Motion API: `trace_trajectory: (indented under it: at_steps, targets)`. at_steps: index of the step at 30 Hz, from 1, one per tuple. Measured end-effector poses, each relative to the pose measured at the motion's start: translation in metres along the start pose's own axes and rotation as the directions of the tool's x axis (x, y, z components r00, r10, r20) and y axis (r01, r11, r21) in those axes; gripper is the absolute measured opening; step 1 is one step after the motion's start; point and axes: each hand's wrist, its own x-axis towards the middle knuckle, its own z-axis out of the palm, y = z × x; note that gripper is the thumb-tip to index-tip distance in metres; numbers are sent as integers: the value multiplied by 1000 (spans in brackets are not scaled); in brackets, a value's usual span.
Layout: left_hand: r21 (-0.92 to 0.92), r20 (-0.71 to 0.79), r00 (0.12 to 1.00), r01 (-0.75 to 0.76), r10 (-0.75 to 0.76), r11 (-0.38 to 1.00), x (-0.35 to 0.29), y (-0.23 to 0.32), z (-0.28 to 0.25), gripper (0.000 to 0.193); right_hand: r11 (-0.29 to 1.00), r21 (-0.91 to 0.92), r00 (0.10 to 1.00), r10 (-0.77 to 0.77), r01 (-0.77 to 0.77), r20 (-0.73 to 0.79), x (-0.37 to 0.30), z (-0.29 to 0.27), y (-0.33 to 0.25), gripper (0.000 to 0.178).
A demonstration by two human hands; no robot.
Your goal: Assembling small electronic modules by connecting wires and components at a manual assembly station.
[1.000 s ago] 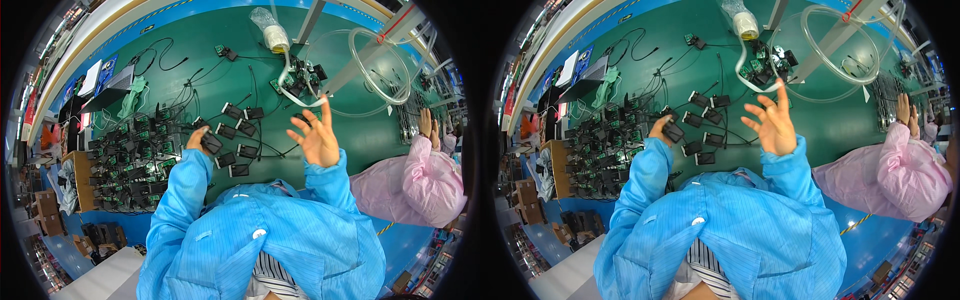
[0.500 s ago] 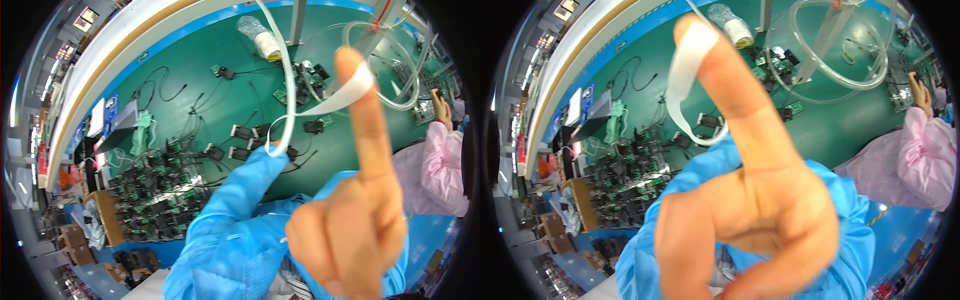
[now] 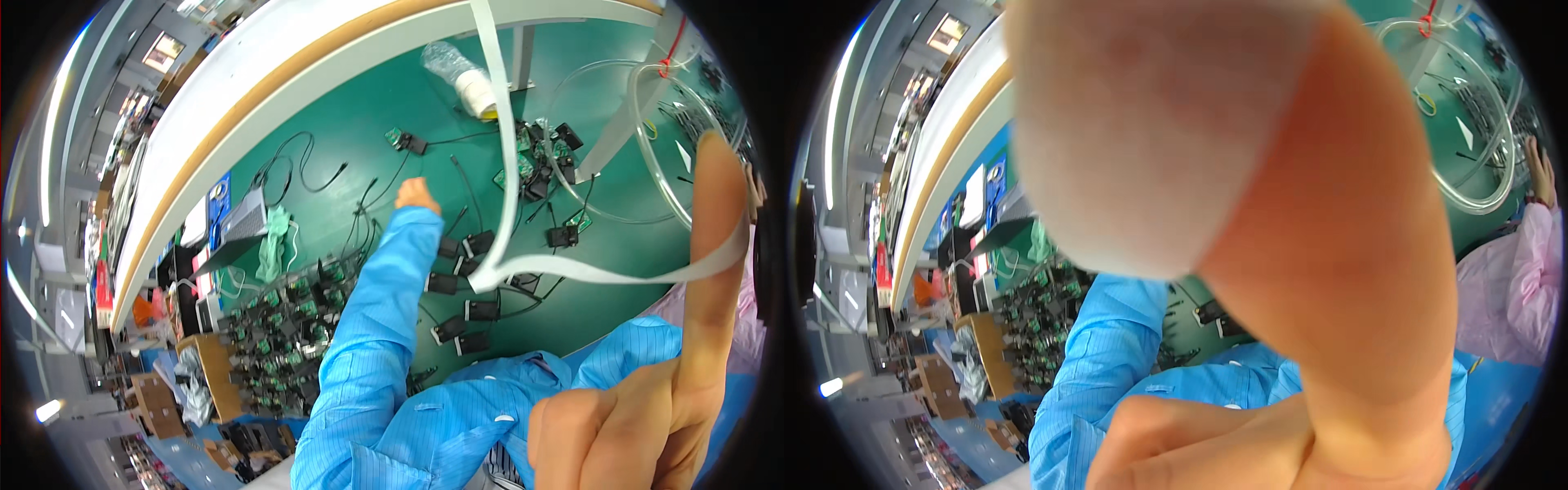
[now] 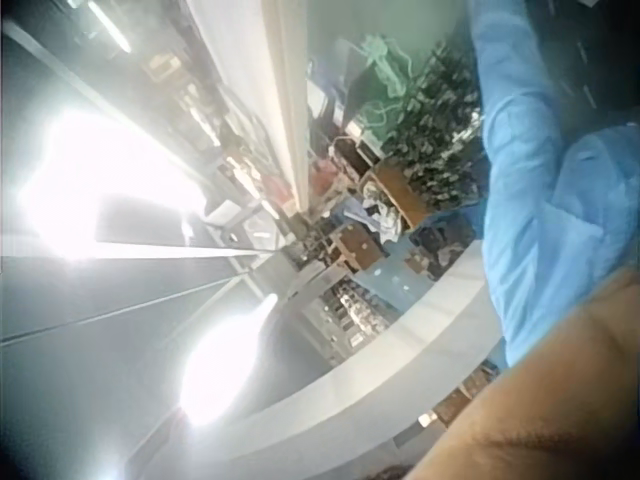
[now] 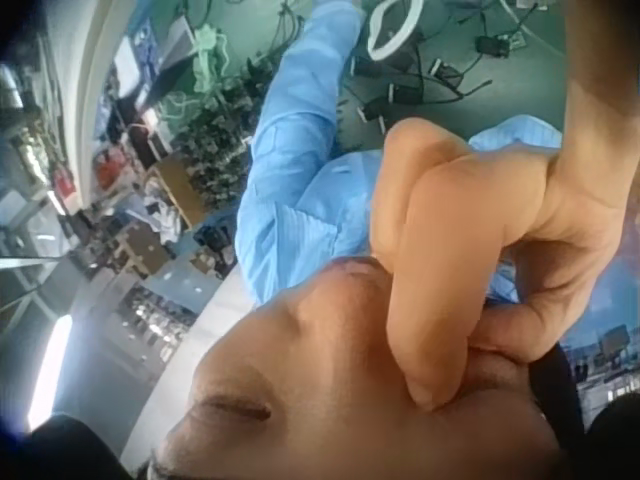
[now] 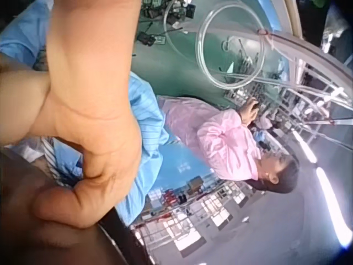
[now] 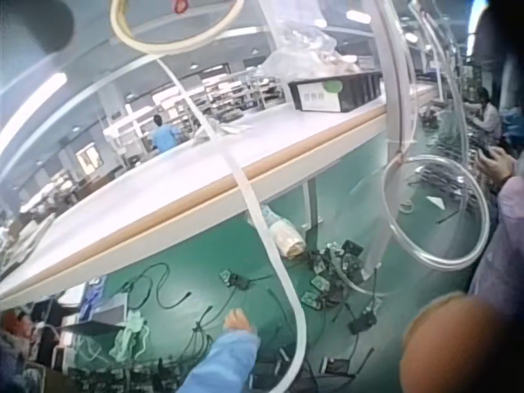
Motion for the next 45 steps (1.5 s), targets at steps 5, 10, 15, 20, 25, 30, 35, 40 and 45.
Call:
trace_trajectory:
  at_steps: [5, 10, 15, 20, 25, 30, 35, 40, 45]
  targets:
    - [300, -457, 877, 309, -148, 903, 49, 35, -3, 37, 970, -212, 991, -132, 122, -35, 12, -23, -20, 109]
    - [-94, -24, 880, 471, -475, 877, 70, 112, -105, 32, 930, -325, 980, -197, 173, -40, 16, -29, -34, 108]
    - [114, 227, 819, 516, -528, 849, 27, -96, -116, 19, 982, -180, 996, -47, 61, 80, 15, 24, -15, 107]
    - [-140, 174, 814, 578, -555, 804, 67, 103, -200, 17, 942, -313, 990, -138, 119, -39, -11, 3, -38, 107]
    - [27, -61, 998, 37, -35, 999, 38, 19, -241, 17, 962, -262, 997, -76, 79, 20, -43, 40, -42, 107]
    - [-128, -183, 975, -154, 129, 980, -29, 75, -363, 17, 966, -258, 1000, -5, 8, 12, -77, 52, -49, 106]
    - [-326, -189, 968, -222, 166, 919, -77, 134, -429, 19, 946, -310, 994, 82, -98, -66, -111, 31, -67, 98]
    - [-715, -145, 983, -180, 108, 676, -118, 155, -453, 16, 821, -511, 946, 100, -253, -308, -114, -85, -75, 90]
    - [-961, -138, 990, -137, 10, 241, -147, 183, -458, 18, 815, -419, 917, 352, -399, -188, -112, -105, -13, 108]
